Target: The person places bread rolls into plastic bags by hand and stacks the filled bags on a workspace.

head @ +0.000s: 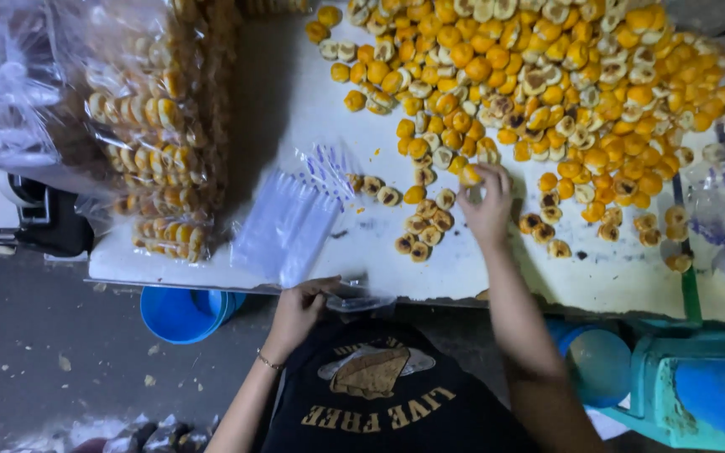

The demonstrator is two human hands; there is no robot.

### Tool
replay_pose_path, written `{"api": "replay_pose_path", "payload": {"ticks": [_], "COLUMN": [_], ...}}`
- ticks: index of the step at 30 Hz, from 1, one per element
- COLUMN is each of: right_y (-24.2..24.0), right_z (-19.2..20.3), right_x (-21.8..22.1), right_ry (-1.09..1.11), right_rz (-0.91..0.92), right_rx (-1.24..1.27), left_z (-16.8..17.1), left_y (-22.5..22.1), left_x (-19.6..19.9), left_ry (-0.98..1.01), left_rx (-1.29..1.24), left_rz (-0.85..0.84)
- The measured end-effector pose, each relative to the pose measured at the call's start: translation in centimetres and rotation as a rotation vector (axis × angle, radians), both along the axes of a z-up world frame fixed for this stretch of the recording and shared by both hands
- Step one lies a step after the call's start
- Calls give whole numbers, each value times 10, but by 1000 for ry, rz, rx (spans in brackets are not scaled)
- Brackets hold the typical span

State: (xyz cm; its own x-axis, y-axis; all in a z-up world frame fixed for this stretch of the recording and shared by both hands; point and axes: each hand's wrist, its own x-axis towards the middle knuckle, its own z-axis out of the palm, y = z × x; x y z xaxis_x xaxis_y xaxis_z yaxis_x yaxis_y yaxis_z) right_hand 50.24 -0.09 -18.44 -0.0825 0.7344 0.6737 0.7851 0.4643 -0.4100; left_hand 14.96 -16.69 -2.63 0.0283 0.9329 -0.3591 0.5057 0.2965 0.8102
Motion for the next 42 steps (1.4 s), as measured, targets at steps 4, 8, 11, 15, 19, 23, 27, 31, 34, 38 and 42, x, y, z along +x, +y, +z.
{"api": "replay_pose_path", "payload": {"ticks": [4, 8, 11, 15, 19, 23, 27, 31, 34, 38, 42], "right_y": [-26, -21, -22, -28, -27, -28, -27, -30, -21, -26, -20], "right_z": [9, -19, 3, -4, 42, 65, 83, 57, 20, 4, -16], "right_x": [-79, -96, -99, -130, -141, -123, -112, -124, -142, -157, -144], "right_ry": [-67, -134, 32, -2, -132, -444, 722, 610, 269, -59, -122], "right_rz": [-66, -106, -77, 18, 35, -21, -106, -191, -154, -196, -168], "right_rx": [41, 16, 5, 70, -108, -576, -815, -365, -69, 11, -40], "left_z": [-2, 7, 15, 1, 3, -24, -30, -28, -27, -41, -65], "left_y": [9, 26, 31, 44, 62, 66, 81, 88, 92, 98, 111], "left_x": [-6, -17, -26, -44, -61, -83, -88, -91, -85, -67, -41], "left_ry": [3, -27, -93, -132, -228, -297, -326, -377, -411, -437, -397], "left_rx": [21, 34, 43, 43, 67, 2, -14, -40, -65, -73, -229], "left_rz": [-60, -143, -159, -213, -286, -338, -352, -389, -404, -416, -433]}}
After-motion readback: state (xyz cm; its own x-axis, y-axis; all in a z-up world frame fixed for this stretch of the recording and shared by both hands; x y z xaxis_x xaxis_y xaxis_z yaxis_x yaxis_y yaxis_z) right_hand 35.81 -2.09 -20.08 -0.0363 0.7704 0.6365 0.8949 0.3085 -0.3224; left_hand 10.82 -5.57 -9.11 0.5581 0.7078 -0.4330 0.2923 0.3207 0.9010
